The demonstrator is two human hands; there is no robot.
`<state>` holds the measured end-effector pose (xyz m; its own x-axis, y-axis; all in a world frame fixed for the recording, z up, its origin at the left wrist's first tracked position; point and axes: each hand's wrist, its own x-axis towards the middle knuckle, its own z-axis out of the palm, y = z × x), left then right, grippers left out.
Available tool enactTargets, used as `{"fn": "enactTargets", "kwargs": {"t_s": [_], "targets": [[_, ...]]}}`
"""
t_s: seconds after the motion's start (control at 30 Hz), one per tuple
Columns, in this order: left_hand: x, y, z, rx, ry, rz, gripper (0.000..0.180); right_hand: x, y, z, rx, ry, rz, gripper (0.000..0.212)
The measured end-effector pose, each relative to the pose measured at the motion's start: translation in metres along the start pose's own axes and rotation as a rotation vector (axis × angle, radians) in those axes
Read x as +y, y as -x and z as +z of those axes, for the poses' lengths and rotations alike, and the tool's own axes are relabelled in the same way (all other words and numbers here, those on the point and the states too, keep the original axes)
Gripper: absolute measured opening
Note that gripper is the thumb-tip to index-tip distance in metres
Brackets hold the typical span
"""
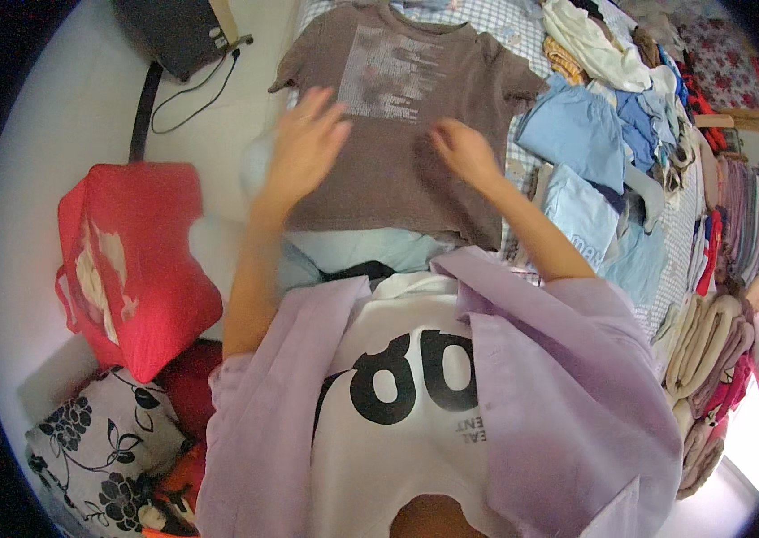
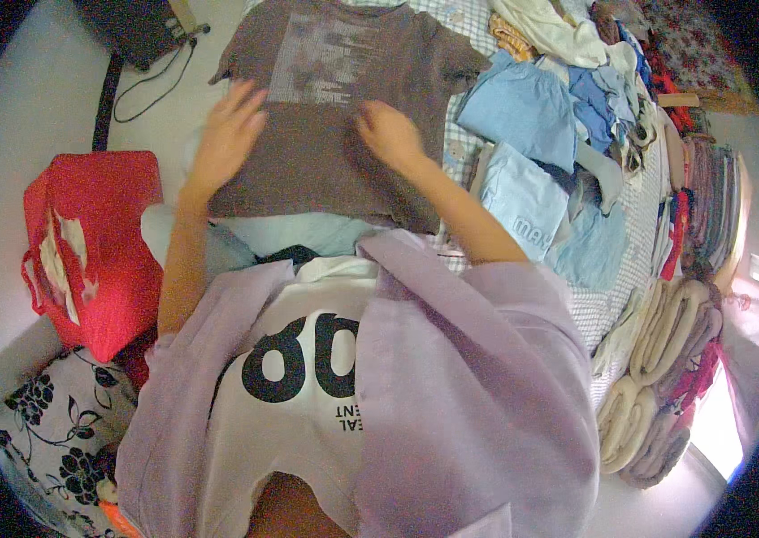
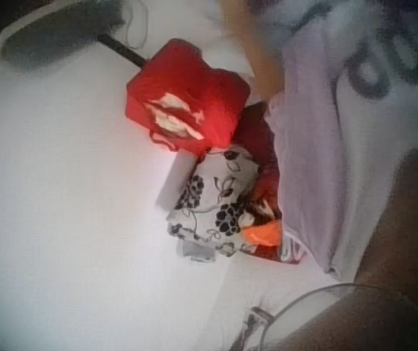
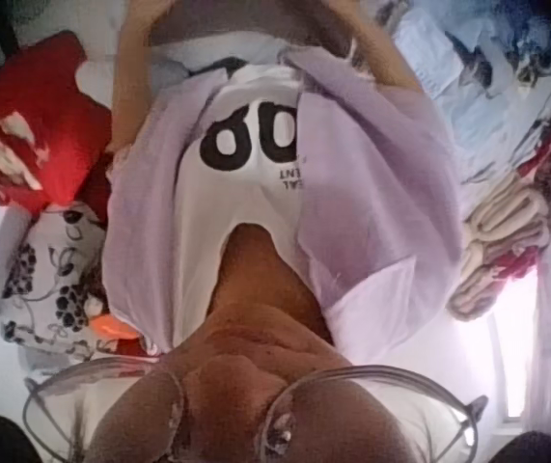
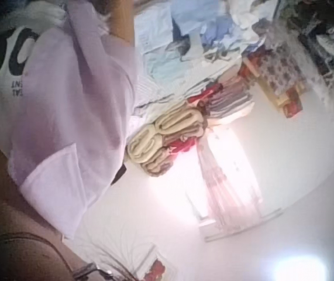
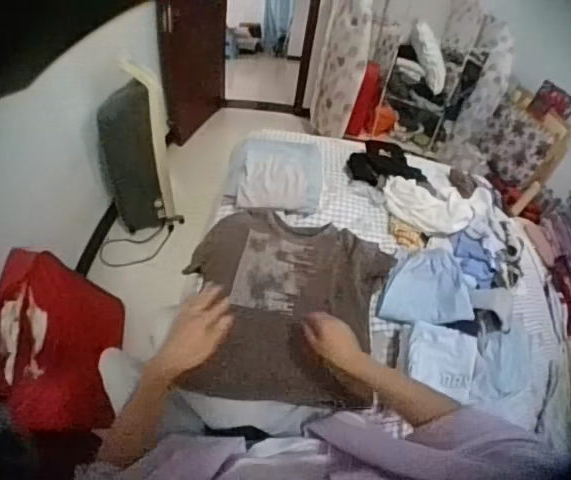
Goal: The person folds a light blue polo shirt, a pair of light blue shorts, a brown t-shirt, and a white t-shirt with a graphic print. They smooth each item on a checkered bedspread before folding it into a compact rectangle and stacking it on the bed.
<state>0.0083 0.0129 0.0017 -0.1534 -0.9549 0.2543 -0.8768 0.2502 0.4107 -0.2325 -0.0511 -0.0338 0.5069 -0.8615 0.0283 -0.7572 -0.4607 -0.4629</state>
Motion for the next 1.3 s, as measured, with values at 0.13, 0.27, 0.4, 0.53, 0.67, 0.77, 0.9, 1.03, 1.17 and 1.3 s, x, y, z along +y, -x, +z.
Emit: {"fn": "enactTargets", "kwargs": {"t_s": [0.13, 0.27, 0.4, 0.53, 0.67, 0.77, 0.9, 1.03, 1.17, 1.3], "targets": [[0.001, -0.058, 0.096, -0.104, -0.225, 0.009, 0.05, 0.009, -0.055, 0.059, 0.441, 0.189, -0.118, 0.036], [-0.013, -0.044, 0.118, -0.331, -0.226, -0.1, 0.062, 0.078, -0.023, 0.058, 0.44, 0.399, 0.211, 0.041], [-0.006, -0.036, 0.117, -0.196, -0.246, -0.083, 0.062, 0.119, -0.027, 0.03, 0.532, 0.298, 0.218, 0.04], [0.034, -0.07, 0.139, -0.108, -0.108, 0.067, 0.058, 0.145, -0.072, -0.018, 0.733, 0.304, 0.316, 0.038], [0.075, -0.096, 0.171, -0.158, -0.015, 0.146, 0.057, 0.184, -0.097, -0.036, 0.239, 0.39, 0.607, 0.037], [0.083, -0.105, 0.193, -0.151, 0.006, 0.146, 0.057, 0.202, -0.1, -0.045, -0.016, 0.482, 0.675, 0.035], [0.075, -0.115, 0.202, -0.247, -0.026, 0.13, 0.061, 0.219, -0.086, -0.046, 0.147, 0.486, 0.78, 0.024], [0.081, -0.114, 0.197, -0.278, -0.063, 0.125, 0.065, 0.183, -0.095, -0.037, 0.408, 0.8, 0.473, 0.021], [0.1, -0.105, 0.215, -0.364, -0.008, 0.289, 0.066, 0.105, -0.111, 0.001, 0.403, 0.485, -0.085, 0.04], [0.104, -0.081, 0.217, -0.31, 0.148, 0.56, 0.065, 0.139, -0.11, 0.037, 0.334, 0.389, 0.218, 0.052]]}}
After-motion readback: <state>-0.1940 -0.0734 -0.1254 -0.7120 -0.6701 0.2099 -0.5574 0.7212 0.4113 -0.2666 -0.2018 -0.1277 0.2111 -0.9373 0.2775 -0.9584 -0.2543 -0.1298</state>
